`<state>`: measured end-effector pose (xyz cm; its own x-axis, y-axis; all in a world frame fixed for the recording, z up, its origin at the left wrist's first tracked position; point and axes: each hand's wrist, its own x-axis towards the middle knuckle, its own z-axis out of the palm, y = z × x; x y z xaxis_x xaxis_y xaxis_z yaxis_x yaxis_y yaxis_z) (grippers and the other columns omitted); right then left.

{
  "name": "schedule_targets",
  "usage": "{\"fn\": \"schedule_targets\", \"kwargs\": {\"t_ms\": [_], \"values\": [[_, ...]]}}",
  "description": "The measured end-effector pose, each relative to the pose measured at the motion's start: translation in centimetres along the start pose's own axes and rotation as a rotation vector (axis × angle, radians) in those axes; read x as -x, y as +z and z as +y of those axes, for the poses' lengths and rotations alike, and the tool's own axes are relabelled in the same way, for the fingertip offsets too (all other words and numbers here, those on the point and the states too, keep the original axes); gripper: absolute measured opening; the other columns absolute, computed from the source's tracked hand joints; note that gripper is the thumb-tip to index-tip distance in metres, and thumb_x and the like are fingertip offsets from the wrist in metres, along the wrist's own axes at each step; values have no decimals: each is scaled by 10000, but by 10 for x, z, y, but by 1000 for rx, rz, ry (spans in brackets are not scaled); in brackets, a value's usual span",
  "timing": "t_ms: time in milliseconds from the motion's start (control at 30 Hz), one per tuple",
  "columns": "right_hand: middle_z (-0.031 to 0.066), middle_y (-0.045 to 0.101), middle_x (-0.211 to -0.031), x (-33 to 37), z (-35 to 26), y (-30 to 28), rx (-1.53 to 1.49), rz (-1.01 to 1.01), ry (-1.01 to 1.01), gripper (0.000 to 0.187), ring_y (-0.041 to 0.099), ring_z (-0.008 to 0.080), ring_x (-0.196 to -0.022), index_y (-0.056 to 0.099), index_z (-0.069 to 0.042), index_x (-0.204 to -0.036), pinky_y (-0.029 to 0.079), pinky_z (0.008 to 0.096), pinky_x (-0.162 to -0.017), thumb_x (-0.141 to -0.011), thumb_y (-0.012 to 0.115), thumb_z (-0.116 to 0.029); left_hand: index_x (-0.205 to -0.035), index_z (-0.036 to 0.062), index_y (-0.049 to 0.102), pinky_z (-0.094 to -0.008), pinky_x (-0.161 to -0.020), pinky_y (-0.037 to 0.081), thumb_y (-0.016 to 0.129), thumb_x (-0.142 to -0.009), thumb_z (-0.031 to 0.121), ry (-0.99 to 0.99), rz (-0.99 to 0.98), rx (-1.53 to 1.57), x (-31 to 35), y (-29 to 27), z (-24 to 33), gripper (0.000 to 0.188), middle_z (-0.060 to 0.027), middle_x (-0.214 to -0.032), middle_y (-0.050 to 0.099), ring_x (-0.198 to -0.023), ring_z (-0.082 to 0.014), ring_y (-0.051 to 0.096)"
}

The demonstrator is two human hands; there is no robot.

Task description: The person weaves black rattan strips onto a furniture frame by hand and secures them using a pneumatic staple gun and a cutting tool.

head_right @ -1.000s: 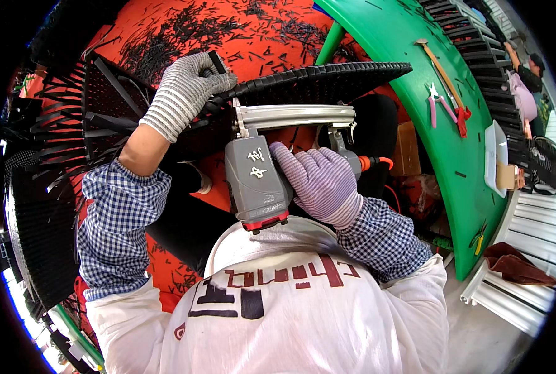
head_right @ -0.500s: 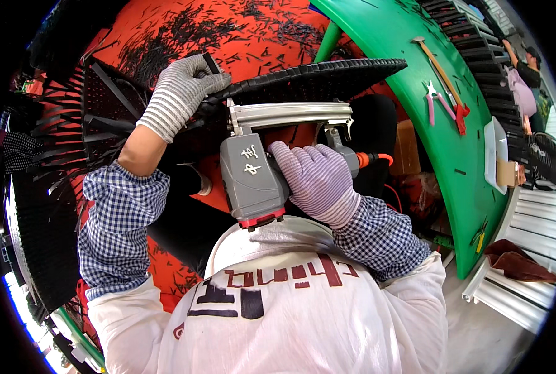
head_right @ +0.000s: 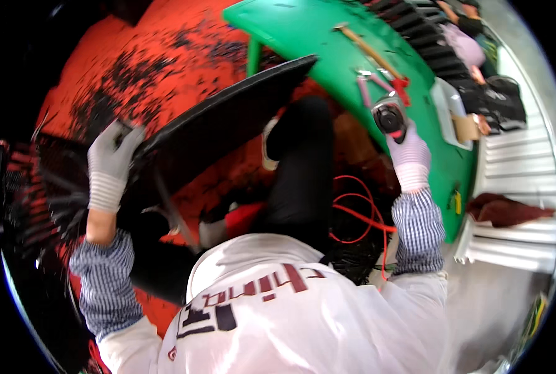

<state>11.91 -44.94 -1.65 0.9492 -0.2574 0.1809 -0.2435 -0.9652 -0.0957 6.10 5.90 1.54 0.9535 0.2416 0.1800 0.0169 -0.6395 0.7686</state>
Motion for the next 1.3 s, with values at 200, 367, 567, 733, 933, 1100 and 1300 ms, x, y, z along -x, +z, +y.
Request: {"fn": "schedule_targets", "kwargs": {"t_ms": [200, 367, 567, 733, 933, 1100, 1300], "values": [[201, 713, -1197, -56, 114, 45, 236, -238, 410, 591, 679, 372, -1138, 543, -100, -1297, 537, 469, -962, -891, 716, -494, -859, -17, 682, -235, -537, 359, 740, -925, 117, -8, 42, -6, 6, -2, 1, 160, 4, -612, 539, -603, -26, 452], [199, 508, -1478, -82, 74, 56, 374, 12, 42, 818, 505, 343, -1353, 464, -97, -1464, 420, 482, -1083, -871, 672, -622, -843, -19, 676, -248, -560, 384, 732, -928, 90, -12, 99, -26, 6, -8, -3, 150, -8, -632, 556, -621, -45, 442], [235, 525, -1465, -158, 21, 91, -46, -235, -331, 812, 548, 377, -1317, 514, -92, -1448, 442, 443, -1089, -832, 728, -574, -863, -15, 691, -288, -589, 442, 720, -921, 173, 57, 117, -34, -7, 6, 9, 200, -90, -637, 569, -614, -91, 487], [275, 586, -1323, -202, 9, 142, 42, -173, -341, 587, 588, 450, -1200, 533, -152, -1395, 485, 501, -1016, -915, 667, -462, -937, -11, 731, -232, -625, 466, 697, -954, 110, -162, -32, -59, -3, -11, 13, 127, -23, -732, 675, -688, -44, 565], [228, 611, -1164, -152, -90, 53, -362, 149, -630, 605, 631, 401, -1047, 538, -129, -1429, 535, 455, -922, -889, 759, -289, -969, -11, 723, -233, -632, 482, 697, -953, 87, -171, -61, 17, -1, -12, 14, 102, -18, -760, 685, -696, -44, 582], [120, 579, -1097, -7, -228, -42, -521, 69, -1293, 679, 589, 317, -1022, 647, -144, -1350, 514, 415, -924, -723, 863, -290, -930, -11, 714, -230, -668, 481, 702, -953, 94, -54, -42, 151, 0, -19, -2, 108, -7, -791, 684, -748, -43, 595], [81, 571, -1039, 22, -276, -26, -281, 113, -1440, 573, 562, 287, -992, 652, -182, -1344, 494, 460, -913, -823, 743, -404, -944, -15, 704, -235, -708, 509, 712, -951, 97, -41, -87, 198, -3, -17, 4, 113, -14, -818, 697, -779, -62, 630]]}}
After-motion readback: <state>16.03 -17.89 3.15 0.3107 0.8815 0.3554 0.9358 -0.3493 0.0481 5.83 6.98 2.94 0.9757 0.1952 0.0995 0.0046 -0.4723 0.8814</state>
